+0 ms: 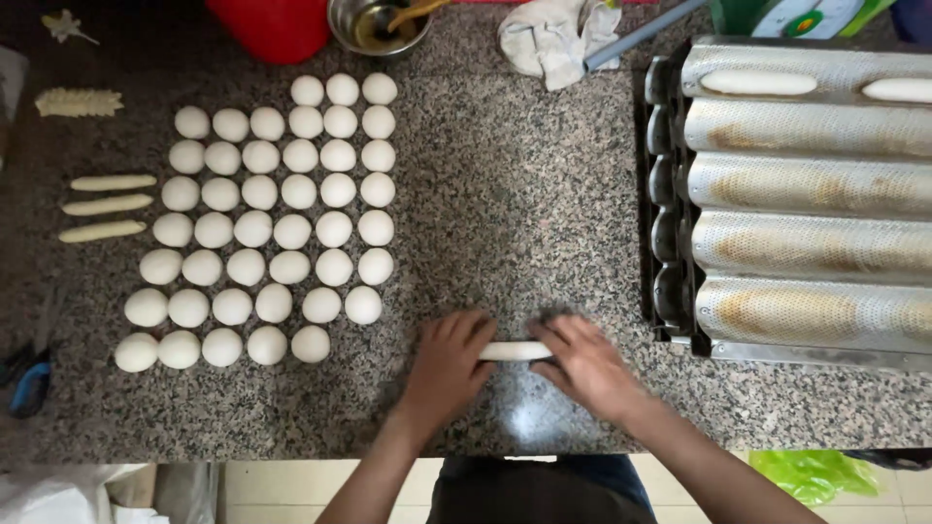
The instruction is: Shaping dough balls into elongated rolls and placing them on a baking tray
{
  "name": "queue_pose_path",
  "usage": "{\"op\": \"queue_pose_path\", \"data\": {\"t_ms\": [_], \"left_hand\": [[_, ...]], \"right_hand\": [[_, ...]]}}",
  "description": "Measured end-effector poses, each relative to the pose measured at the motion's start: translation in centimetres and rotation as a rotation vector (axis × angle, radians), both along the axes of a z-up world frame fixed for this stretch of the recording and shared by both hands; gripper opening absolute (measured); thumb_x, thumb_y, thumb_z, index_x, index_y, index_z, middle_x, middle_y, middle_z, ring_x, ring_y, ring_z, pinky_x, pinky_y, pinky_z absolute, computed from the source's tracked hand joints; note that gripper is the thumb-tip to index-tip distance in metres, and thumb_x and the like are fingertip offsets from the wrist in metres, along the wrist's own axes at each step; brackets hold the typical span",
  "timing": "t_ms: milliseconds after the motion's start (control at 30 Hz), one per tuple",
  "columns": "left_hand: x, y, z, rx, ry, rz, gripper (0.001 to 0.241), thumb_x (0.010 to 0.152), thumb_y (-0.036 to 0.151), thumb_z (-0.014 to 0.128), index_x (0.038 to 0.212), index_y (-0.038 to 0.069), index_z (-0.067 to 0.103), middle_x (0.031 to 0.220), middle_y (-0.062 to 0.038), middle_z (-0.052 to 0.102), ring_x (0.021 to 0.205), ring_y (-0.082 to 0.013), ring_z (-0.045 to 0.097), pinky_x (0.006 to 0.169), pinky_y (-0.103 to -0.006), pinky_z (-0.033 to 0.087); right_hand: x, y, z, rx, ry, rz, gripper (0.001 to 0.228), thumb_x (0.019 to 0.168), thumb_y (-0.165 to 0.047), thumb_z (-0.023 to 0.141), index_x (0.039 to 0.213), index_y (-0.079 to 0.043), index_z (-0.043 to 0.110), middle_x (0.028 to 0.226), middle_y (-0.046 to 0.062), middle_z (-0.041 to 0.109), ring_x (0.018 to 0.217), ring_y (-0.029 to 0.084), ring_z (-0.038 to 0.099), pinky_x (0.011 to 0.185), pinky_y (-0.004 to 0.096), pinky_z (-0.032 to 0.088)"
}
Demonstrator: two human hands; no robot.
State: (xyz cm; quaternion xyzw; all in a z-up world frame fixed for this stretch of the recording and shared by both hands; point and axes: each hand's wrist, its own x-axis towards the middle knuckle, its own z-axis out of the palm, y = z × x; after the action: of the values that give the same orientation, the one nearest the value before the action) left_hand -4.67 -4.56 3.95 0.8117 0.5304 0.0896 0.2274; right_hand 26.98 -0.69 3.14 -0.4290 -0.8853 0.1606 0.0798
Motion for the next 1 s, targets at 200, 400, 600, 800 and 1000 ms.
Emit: {"op": "queue_pose_path", "data": {"t_ms": [200,400,600,800,1000], "left_hand": [[1.8,0.0,0.2,0.133,-0.245,0.056,0.034,0.106,0.018,0.08,0.139,0.014,0.086,0.173,-0.019,0.066,0.169,-0.0462,0.049,0.133,-0.0784,0.035],[5.8,2.0,15.2,-0.394,-0.532,0.272,0.04,0.104,0.035,0.088,0.142,0.021,0.091,0.123,0.002,0.1,0.104,-0.0105,0.089,0.091,-0.0354,0.067],[18.6,7.0,23.1,-0.3,-0.636,0.147,0.068,0.105,0.016,0.083,0.171,0.026,0.071,0.149,-0.001,0.091,0.124,-0.0139,0.086,0.099,-0.0318,0.067],[36.6,14.1,22.2,-0.142,-0.577,0.018,0.06,0.103,0.01,0.078,0.163,0.014,0.075,0.164,-0.004,0.084,0.138,-0.0232,0.083,0.113,-0.0382,0.06],[51.7,21.1,17.5,-0.28,-0.555,0.118,0.042,0.103,0.017,0.089,0.145,0.019,0.09,0.133,0.006,0.094,0.112,-0.0122,0.08,0.101,-0.0299,0.06]], "right_hand": [[-1.0,1.1,5.1,-0.03,-0.047,0.06,0.035,0.107,-0.034,0.091,0.131,-0.011,0.08,0.129,0.011,0.07,0.128,0.039,0.064,0.098,0.058,0.064],[4.2,5.3,19.5,-0.443,0.188,0.093,0.018,0.104,-0.032,0.094,0.114,-0.021,0.084,0.101,0.007,0.086,0.097,0.034,0.084,0.082,0.049,0.056],[17.8,10.3,25.2,-0.48,0.205,-0.044,0.027,0.105,-0.041,0.093,0.129,-0.03,0.091,0.104,-0.006,0.095,0.089,0.016,0.086,0.08,0.037,0.062],[37.6,15.6,22.3,-0.591,0.336,-0.236,0.046,0.106,-0.034,0.091,0.151,-0.026,0.088,0.134,-0.009,0.096,0.104,0.009,0.083,0.09,0.031,0.064],[54.4,20.7,20.2,-0.682,0.54,-0.263,0.053,0.105,-0.02,0.097,0.156,-0.015,0.081,0.13,-0.003,0.085,0.104,0.01,0.073,0.09,0.029,0.061]]}}
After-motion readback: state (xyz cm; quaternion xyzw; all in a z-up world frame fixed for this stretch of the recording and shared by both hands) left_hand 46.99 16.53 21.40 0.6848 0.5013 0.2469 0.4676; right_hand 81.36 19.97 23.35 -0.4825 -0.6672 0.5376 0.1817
